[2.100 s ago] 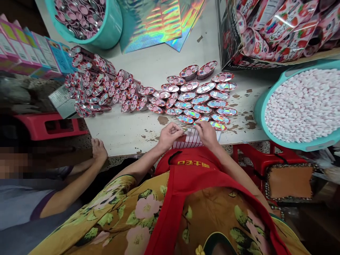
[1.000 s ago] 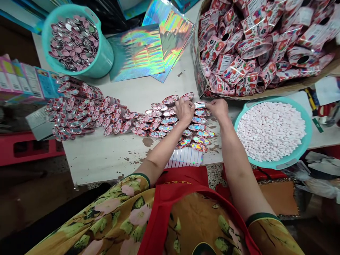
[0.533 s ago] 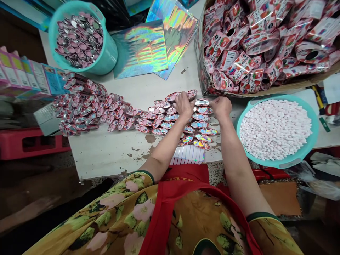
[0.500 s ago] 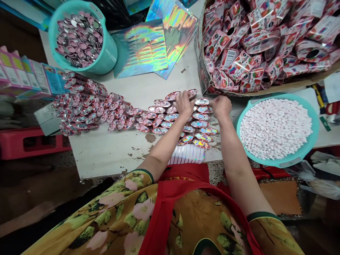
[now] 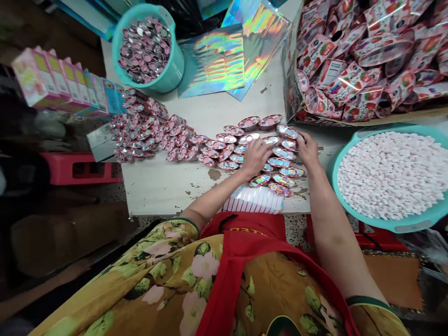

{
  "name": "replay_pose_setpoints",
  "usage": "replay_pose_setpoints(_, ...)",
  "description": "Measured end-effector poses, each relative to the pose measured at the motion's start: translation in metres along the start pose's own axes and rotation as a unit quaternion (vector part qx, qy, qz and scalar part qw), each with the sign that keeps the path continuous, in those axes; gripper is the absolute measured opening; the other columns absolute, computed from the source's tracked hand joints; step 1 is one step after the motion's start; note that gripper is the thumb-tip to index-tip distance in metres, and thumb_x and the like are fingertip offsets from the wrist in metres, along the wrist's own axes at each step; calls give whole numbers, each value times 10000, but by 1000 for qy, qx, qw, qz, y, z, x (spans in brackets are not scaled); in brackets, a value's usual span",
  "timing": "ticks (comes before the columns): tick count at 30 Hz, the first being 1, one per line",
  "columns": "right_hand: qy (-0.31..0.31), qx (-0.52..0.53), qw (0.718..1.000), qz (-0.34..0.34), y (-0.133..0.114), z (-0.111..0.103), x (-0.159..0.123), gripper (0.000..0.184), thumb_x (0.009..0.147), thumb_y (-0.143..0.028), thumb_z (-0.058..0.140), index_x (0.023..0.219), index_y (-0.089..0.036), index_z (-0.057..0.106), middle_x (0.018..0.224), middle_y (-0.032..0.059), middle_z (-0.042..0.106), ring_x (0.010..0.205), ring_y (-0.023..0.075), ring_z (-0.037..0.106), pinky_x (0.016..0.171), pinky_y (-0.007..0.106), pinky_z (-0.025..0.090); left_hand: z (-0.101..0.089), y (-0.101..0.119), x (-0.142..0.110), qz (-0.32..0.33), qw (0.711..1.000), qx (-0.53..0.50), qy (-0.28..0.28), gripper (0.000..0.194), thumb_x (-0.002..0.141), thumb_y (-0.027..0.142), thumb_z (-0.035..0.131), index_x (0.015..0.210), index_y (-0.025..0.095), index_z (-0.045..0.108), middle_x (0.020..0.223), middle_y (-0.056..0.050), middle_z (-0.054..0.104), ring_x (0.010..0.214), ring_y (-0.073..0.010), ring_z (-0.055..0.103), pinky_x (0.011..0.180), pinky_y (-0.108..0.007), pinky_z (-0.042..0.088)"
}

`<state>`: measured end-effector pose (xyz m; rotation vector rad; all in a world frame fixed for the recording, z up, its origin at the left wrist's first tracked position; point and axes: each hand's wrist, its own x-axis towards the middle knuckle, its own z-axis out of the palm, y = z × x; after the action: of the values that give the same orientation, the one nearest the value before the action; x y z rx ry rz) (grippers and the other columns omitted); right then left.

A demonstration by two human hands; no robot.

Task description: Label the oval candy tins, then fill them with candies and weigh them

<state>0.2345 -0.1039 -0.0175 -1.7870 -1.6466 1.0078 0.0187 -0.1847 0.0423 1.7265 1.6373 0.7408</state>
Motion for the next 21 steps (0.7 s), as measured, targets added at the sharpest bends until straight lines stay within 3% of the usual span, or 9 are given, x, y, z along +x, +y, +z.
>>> replay_pose_setpoints(2, 28, -34, 999, 1, -7, 0, -3, 464, 975, -387, 386, 1217, -118, 676, 1194, 157, 711, 1112, 257, 636, 1010, 409, 479, -12, -6, -50, 12, 999, -2, -45, 201, 949, 349, 587, 1037, 244, 734, 1104, -112, 676, 1106, -281, 558, 1049, -426, 357)
replay_pose_setpoints(4, 73, -69, 995, -13, -18, -1, -17, 478, 986, -415, 385, 1255, -123, 651, 1217, 171, 688, 1136, 274, 623, 1028, 445, 467, -28, -17, -98, -20, 999, -3, -32, 163, 929, 353, 611, 965, 247, 730, 1045, -107, 686, 1054, -269, 580, 1028, -421, 380)
replay_pose_setpoints(6, 109, -89, 989, -38, -32, -1, -47, 479, 1001, -435, 371, 1280, -144, 632, 1221, 172, 673, 1153, 285, 610, 1034, 476, 462, -44, -32, -135, -100, 994, 0, 54, 149, 897, 360, 644, 952, 236, 705, 1049, -109, 675, 1061, -265, 583, 1018, -416, 401)
replay_pose_setpoints(8, 110, -92, 987, -68, -48, 3, -87, 454, 1012, -435, 366, 1265, -173, 638, 1209, 169, 672, 1170, 291, 600, 1044, 498, 451, -57, -49, -156, -220, 965, -18, 140, 215, 838, 375, 703, 979, 218, 669, 1047, -103, 660, 1042, -254, 590, 978, -401, 437)
replay_pose_setpoints(10, 79, -86, 989, -93, -62, 11, -130, 404, 1004, -428, 408, 1217, -199, 664, 1191, 163, 684, 1185, 297, 595, 1068, 509, 430, -63, -64, -162, -354, 917, -100, 157, 347, 741, 378, 779, 998, 199, 630, 950, -66, 659, 916, -221, 616, 868, -361, 482)
replay_pose_setpoints(13, 14, -73, 991, -113, -70, 24, -182, 326, 986, -416, 465, 1135, -239, 695, 1116, 136, 716, 1131, 289, 631, 1054, 502, 446, -59, -80, -158, -456, 841, -279, 79, 448, 602, 348, 844, 942, 174, 611, 742, 11, 635, 679, -148, 593, 673, -267, 466)
replay_pose_setpoints(15, 6, -75, 991, -112, -66, 28, -203, 325, 981, -425, 471, 1149, -252, 689, 1106, 129, 718, 1112, 287, 646, 1033, 503, 468, -55, -85, -155, -445, 828, -339, 41, 417, 551, 334, 849, 853, 169, 613, 635, 48, 594, 583, -111, 539, 587, -219, 407)
replay_pose_setpoints(17, 44, -96, 990, -95, -56, 25, -215, 386, 967, -460, 487, 1243, -243, 648, 1173, 150, 694, 1158, 302, 629, 1030, 525, 473, -55, -87, -156, -417, 836, -358, 16, 386, 527, 338, 852, 767, 173, 598, 582, 66, 559, 539, -87, 487, 542, -193, 348)
replay_pose_setpoints(21, 103, -127, 983, -84, -34, 7, -229, 562, 921, -542, 554, 1373, -208, 554, 1261, 203, 646, 1242, 342, 580, 1039, 558, 463, -73, -80, -164, -361, 844, -390, -71, 403, 566, 408, 866, 745, 177, 589, 659, 29, 626, 597, -104, 531, 571, -200, 361)
